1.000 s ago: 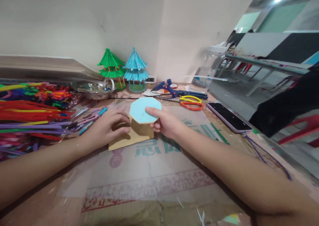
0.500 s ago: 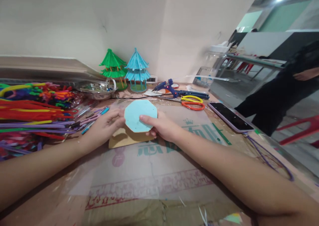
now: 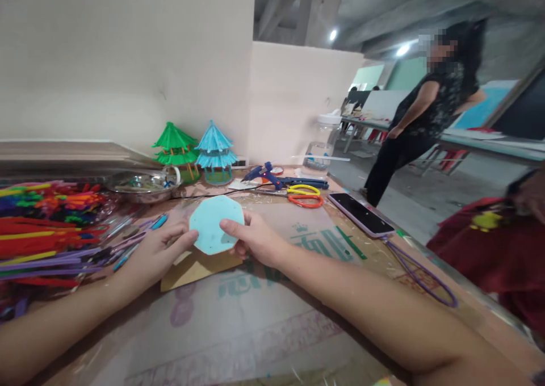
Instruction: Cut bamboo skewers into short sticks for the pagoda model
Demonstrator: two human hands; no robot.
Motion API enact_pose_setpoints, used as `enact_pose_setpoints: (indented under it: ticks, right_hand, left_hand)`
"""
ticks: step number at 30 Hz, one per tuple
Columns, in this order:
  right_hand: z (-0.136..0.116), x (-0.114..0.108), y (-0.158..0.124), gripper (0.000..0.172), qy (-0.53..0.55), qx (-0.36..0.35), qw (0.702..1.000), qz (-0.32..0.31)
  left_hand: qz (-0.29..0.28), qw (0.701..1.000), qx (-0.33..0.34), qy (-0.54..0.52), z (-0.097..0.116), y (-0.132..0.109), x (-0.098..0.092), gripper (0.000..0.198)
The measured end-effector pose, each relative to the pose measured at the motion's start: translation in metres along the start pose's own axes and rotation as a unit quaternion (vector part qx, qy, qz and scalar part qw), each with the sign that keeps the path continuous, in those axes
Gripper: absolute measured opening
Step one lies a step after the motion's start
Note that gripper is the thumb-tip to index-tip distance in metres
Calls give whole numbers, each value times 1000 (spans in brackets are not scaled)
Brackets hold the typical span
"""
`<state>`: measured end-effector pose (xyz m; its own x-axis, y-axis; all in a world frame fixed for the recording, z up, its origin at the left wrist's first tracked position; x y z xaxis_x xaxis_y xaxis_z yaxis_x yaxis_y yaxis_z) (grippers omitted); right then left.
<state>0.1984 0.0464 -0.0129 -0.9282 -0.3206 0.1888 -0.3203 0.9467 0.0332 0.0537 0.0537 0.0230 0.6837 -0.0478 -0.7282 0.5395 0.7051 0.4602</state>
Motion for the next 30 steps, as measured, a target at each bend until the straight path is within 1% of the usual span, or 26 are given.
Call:
enact_pose_setpoints:
  ticks: [2, 5, 7, 8, 10, 11, 15, 17, 19, 22, 25, 27, 28, 30]
  right_hand:
    - [-7, 5, -1, 58, 9, -31, 999, -13]
    - [-19, 21, -9, 52, -61, -80, 994, -46]
    - [-25, 28, -16, 50, -122, -114, 985, -35]
    - [-27, 29, -18, 46, -140, -123, 982, -22]
    - [-24, 27, -20, 34, -143, -110, 984, -2]
    - [-21, 23, -19, 31, -129, -95, 987, 5]
    - [-13, 1, -12, 29, -12, -48, 997, 55]
    - [-9, -7, -9, 28, 34, -27, 996, 73]
    - [-8, -9, -8, 28, 49, -14, 996, 76]
    - [-8, -6, -8, 31, 39, -15, 998, 56]
    - [-8, -2, -9, 36, 19, -27, 999, 41]
    - [-10, -3, -10, 35, 0, -39, 998, 46]
    - [-10, -4, -10, 33, -21, -43, 997, 52]
    - [-10, -7, -11, 28, -95, -33, 993, 68]
  left_hand:
    - [9, 1000, 10, 5, 3, 1, -4, 48]
    - [8, 999, 36, 2, 10, 0, -6, 47]
    - [-8, 998, 57, -8, 16, -2, -3, 44]
    - [-18, 997, 70, -13, 19, -3, -1, 42]
    - [-33, 995, 94, -14, 25, -4, 2, 38]
    - [-37, 994, 103, -12, 27, -5, 3, 36]
    - [-26, 992, 121, 11, 27, -6, 4, 32]
    - [-8, 990, 132, 48, 25, -6, 3, 24]
    - [-3, 987, 132, 86, 22, -6, 4, 15]
    - [-29, 985, 142, 98, 22, -6, 10, 17]
    - [-73, 978, 170, 97, 27, -8, 17, 19]
    - [-112, 973, 169, 112, 27, -9, 23, 19]
    - [-133, 970, 165, 119, 26, -10, 26, 19]
    - [-161, 965, 157, 132, 24, -11, 30, 21]
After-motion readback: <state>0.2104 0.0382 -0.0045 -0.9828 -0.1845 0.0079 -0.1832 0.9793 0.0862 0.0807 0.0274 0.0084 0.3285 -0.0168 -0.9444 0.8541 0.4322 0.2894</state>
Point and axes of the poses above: each hand's wrist, its own y-axis towards the middle knuckle, its own x-axis out of the palm, z = x × y, the point moved 8 cm from there along y, towards the middle knuckle, and after that the axes turned 4 degrees about x, right-handed, at the moved point
